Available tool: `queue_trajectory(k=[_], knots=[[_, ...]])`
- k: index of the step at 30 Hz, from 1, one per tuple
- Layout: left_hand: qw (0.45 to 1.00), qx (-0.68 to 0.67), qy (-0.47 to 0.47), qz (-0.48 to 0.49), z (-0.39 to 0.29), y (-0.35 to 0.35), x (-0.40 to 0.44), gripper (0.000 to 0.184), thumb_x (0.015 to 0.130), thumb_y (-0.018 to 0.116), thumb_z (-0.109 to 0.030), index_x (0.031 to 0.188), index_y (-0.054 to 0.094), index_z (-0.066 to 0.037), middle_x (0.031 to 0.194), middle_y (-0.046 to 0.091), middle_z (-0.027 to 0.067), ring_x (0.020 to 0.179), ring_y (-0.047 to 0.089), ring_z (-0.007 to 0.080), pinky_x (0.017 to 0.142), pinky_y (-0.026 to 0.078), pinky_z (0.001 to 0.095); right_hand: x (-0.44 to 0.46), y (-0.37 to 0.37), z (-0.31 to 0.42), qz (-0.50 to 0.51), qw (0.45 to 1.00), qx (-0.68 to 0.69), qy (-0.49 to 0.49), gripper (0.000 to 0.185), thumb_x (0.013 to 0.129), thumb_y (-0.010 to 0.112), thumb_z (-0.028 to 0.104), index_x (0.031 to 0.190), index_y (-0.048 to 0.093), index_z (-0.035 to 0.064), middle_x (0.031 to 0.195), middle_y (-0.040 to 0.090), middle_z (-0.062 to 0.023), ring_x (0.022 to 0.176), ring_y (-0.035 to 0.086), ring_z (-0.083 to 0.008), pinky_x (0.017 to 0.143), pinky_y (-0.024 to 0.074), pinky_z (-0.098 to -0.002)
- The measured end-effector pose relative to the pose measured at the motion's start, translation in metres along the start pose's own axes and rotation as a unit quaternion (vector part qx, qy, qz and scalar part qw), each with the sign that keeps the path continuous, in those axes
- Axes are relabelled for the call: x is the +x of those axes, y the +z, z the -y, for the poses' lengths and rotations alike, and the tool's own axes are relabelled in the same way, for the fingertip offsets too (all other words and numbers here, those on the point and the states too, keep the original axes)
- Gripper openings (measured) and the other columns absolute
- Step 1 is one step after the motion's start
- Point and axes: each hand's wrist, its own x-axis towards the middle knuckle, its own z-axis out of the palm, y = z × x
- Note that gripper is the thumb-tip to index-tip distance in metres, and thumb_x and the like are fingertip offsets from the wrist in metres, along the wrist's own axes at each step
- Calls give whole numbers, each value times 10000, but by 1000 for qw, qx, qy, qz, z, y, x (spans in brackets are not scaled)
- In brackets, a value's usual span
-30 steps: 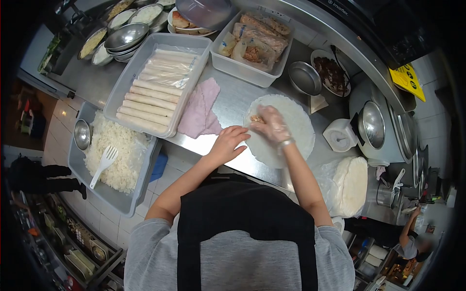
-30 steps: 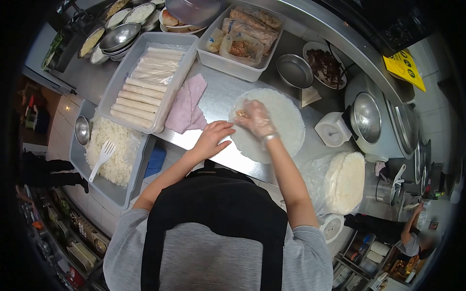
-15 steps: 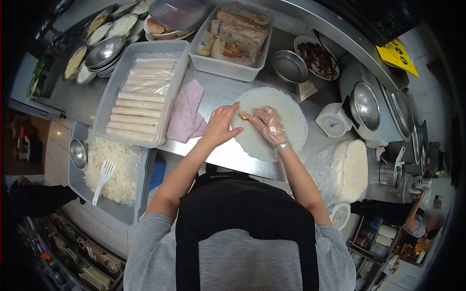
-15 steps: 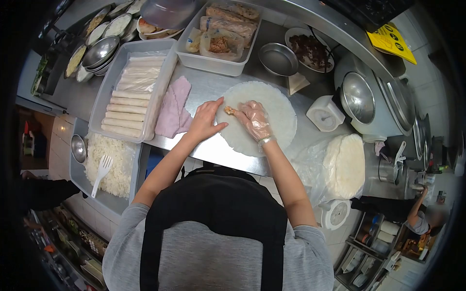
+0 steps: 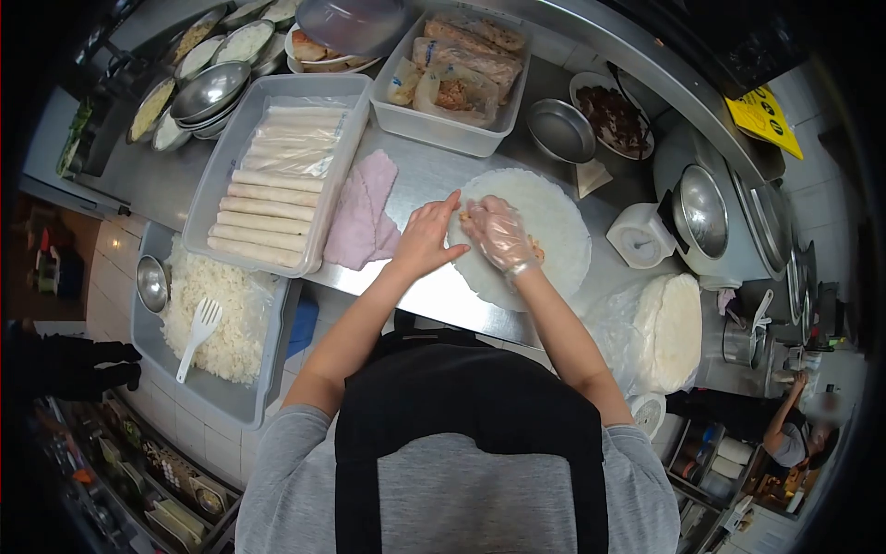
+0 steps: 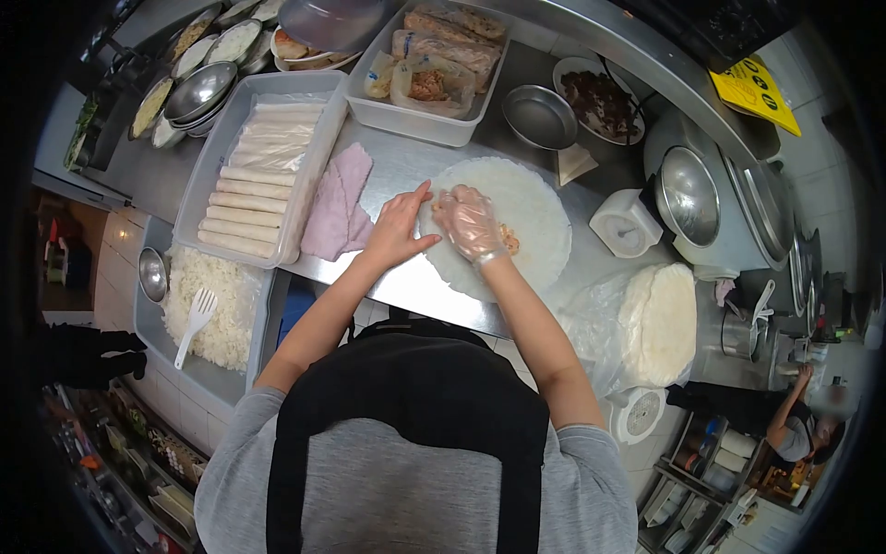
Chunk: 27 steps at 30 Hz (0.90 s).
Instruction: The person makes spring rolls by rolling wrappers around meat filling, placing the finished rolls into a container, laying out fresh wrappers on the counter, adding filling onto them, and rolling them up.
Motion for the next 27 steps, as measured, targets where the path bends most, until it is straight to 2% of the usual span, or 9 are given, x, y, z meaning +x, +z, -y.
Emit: queue_trajectory(k=[2, 5, 8, 12, 15, 18, 21, 23, 27], knots=[[1000, -3, -1, -3, 0, -2, 0, 903, 697, 745, -286, 1418, 274, -12, 1266, 517, 126, 1198, 449, 291, 1036, 310, 418, -14, -9, -8, -59, 998, -3, 4, 427, 752, 704, 317, 1095, 646, 69, 1041, 562, -111, 1027, 528, -292, 877, 434, -418], [1000, -3, -12, 8, -1, -1, 0, 917, 691, 754, -285, 1420, 268, -12, 1267, 518, 123, 1195, 453, 291, 1036, 313, 418, -37, -21, -21, -61, 997, 18, 40, 507, 689, 753, 318, 1110, 634, 61, 1074, 556, -126, 1038, 522, -317, 887, 431, -429], [1000, 0, -3, 2, 0, -1, 0, 930, 685, 762, -281, 1424, 263, -12, 1267, 518, 122, 1192, 455, 293, 1036, 313, 418, -51, -20, -33, -61, 995, 73, 20, 528, 674, 764, 298, 1125, 629, 61, 1095, 556, -129, 1051, 517, -312, 888, 427, -434], [1000, 2, 2, 0, -2, -2, 0, 933, 681, 765, -274, 1424, 265, -12, 1268, 521, 121, 1190, 455, 296, 1034, 313, 419, -49, -11, -41, -60, 992, 107, 18, 500, 668, 766, 266, 1107, 636, 67, 1050, 564, -110, 1004, 537, -300, 855, 440, -433], [1000, -1, 3, 2, -3, -2, 2, 933, 680, 766, -277, 1423, 267, -11, 1263, 526, 120, 1191, 455, 295, 1033, 312, 420, -41, -17, -26, -123, 992, 15, 15, 412, 673, 758, 214, 1052, 658, 86, 981, 570, -87, 930, 557, -286, 796, 464, -416], [1000, 2, 5, 0, -2, 0, 0, 930, 679, 766, -281, 1421, 273, -12, 1259, 530, 120, 1194, 454, 295, 1034, 311, 420, -40, -9, -31, -93, 994, 60, -19, 396, 689, 744, 190, 1063, 656, 96, 952, 573, -80, 884, 563, -288, 754, 474, -411], [1000, 2, 4, -2, -3, -2, 2, 922, 679, 766, -280, 1418, 281, -16, 1260, 529, 121, 1195, 453, 298, 1034, 311, 419, -44, -3, -35, -142, 986, 63, -63, 364, 711, 731, 174, 1063, 662, 106, 939, 577, -86, 874, 560, -286, 739, 476, -405], [1000, -1, -6, 1, -3, -4, 1, 916, 679, 766, -279, 1415, 286, -18, 1261, 528, 122, 1195, 453, 299, 1034, 311, 417, -48, -14, -23, -180, 981, 66, -16, 324, 734, 715, 154, 1051, 673, 102, 913, 583, -83, 857, 563, -278, 729, 478, -401], [1000, -3, -7, 5, -4, -3, 0, 901, 683, 763, -281, 1410, 297, -23, 1258, 527, 122, 1192, 454, 299, 1033, 313, 415, -54, -5, -34, -163, 986, 46, -6, 321, 745, 710, 153, 1059, 672, 99, 923, 587, -89, 864, 564, -277, 724, 483, -393]])
